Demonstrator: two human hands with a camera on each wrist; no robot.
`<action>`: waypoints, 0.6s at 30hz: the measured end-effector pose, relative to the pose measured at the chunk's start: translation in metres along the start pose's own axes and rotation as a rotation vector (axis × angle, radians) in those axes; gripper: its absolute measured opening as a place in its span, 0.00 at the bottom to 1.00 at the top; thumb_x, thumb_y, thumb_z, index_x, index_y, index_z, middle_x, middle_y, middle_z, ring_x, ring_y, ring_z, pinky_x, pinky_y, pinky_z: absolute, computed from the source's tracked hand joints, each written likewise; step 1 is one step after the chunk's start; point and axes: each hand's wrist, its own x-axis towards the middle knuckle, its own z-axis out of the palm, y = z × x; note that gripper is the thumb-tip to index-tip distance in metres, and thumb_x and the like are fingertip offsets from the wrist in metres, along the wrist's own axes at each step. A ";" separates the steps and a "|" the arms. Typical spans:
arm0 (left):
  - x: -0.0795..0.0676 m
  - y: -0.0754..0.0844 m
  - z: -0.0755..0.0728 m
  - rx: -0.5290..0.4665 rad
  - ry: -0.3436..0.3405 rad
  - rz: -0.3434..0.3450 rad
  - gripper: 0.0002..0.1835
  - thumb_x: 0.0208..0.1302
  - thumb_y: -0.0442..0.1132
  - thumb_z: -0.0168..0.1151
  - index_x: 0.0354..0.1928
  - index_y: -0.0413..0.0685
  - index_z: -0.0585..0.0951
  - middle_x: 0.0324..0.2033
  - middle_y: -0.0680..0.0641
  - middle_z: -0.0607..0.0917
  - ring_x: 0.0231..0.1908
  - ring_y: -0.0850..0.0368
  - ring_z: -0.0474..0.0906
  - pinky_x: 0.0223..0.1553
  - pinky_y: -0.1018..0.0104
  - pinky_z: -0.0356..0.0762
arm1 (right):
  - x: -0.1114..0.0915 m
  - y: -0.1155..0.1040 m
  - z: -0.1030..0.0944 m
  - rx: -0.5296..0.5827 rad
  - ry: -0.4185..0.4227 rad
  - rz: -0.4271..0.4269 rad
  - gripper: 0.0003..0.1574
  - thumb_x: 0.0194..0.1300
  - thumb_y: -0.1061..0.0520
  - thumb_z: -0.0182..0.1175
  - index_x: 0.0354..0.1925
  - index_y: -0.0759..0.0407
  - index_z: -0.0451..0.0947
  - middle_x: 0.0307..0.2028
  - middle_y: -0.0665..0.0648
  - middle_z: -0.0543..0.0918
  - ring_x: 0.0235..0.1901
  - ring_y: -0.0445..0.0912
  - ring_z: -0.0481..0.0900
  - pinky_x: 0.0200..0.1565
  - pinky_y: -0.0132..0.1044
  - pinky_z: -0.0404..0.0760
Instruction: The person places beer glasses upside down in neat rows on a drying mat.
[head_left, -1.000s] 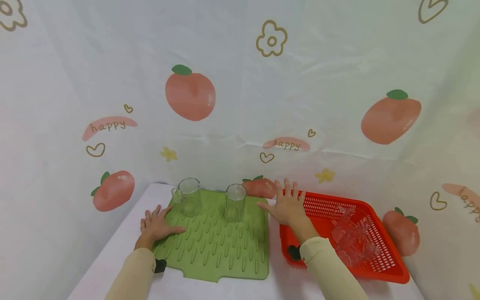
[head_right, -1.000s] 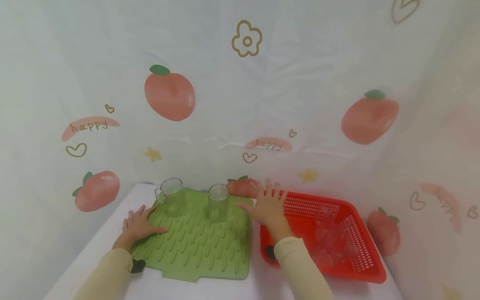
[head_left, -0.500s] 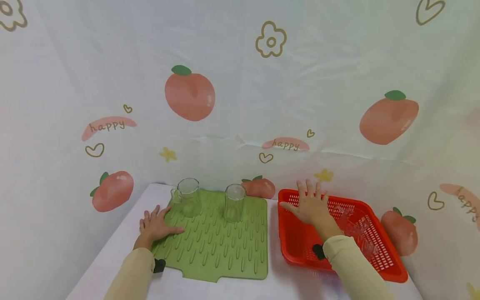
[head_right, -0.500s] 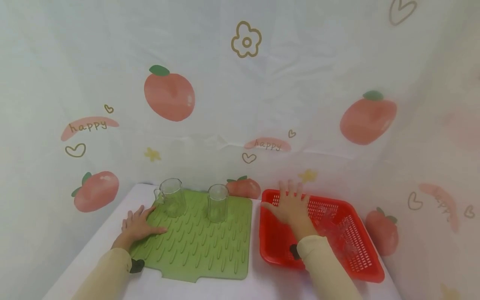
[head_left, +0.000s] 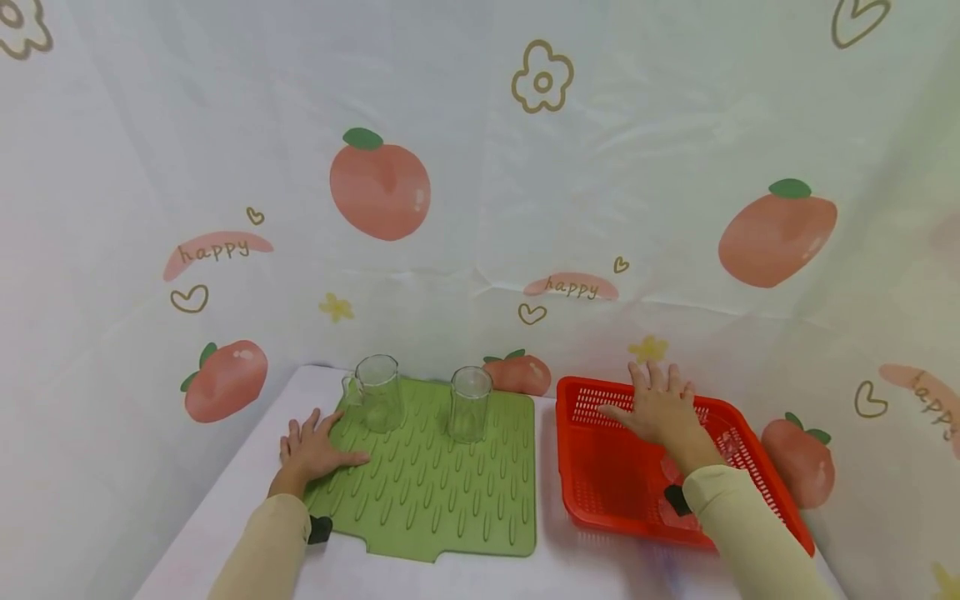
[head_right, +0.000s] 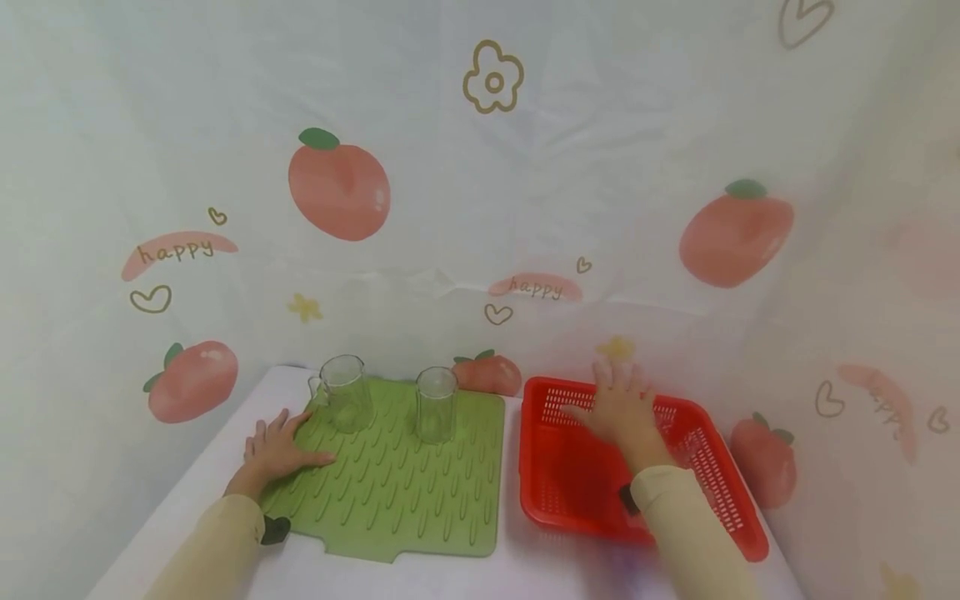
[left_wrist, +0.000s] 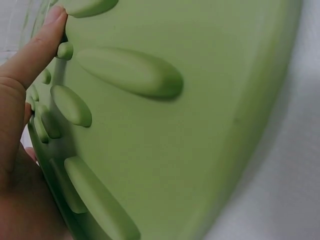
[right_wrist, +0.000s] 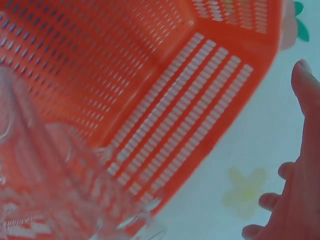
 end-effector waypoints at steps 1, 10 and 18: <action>0.000 0.000 0.000 0.003 0.002 0.002 0.64 0.46 0.68 0.77 0.79 0.47 0.56 0.78 0.26 0.41 0.75 0.16 0.24 0.69 0.19 0.29 | -0.001 0.002 -0.001 -0.002 -0.004 0.003 0.70 0.62 0.20 0.55 0.79 0.64 0.46 0.77 0.79 0.47 0.74 0.82 0.39 0.69 0.81 0.41; 0.000 0.000 0.000 0.001 -0.003 0.001 0.64 0.46 0.68 0.77 0.79 0.47 0.56 0.78 0.26 0.41 0.75 0.16 0.24 0.69 0.19 0.28 | -0.007 0.041 0.000 0.025 -0.098 0.090 0.70 0.61 0.23 0.59 0.78 0.67 0.45 0.74 0.81 0.44 0.72 0.82 0.38 0.65 0.85 0.45; 0.000 -0.001 -0.002 -0.015 0.006 0.009 0.65 0.44 0.70 0.76 0.79 0.48 0.57 0.78 0.26 0.41 0.75 0.17 0.24 0.69 0.19 0.27 | -0.017 0.065 -0.004 0.032 -0.135 0.096 0.67 0.61 0.25 0.62 0.76 0.67 0.48 0.72 0.83 0.46 0.69 0.84 0.42 0.60 0.86 0.53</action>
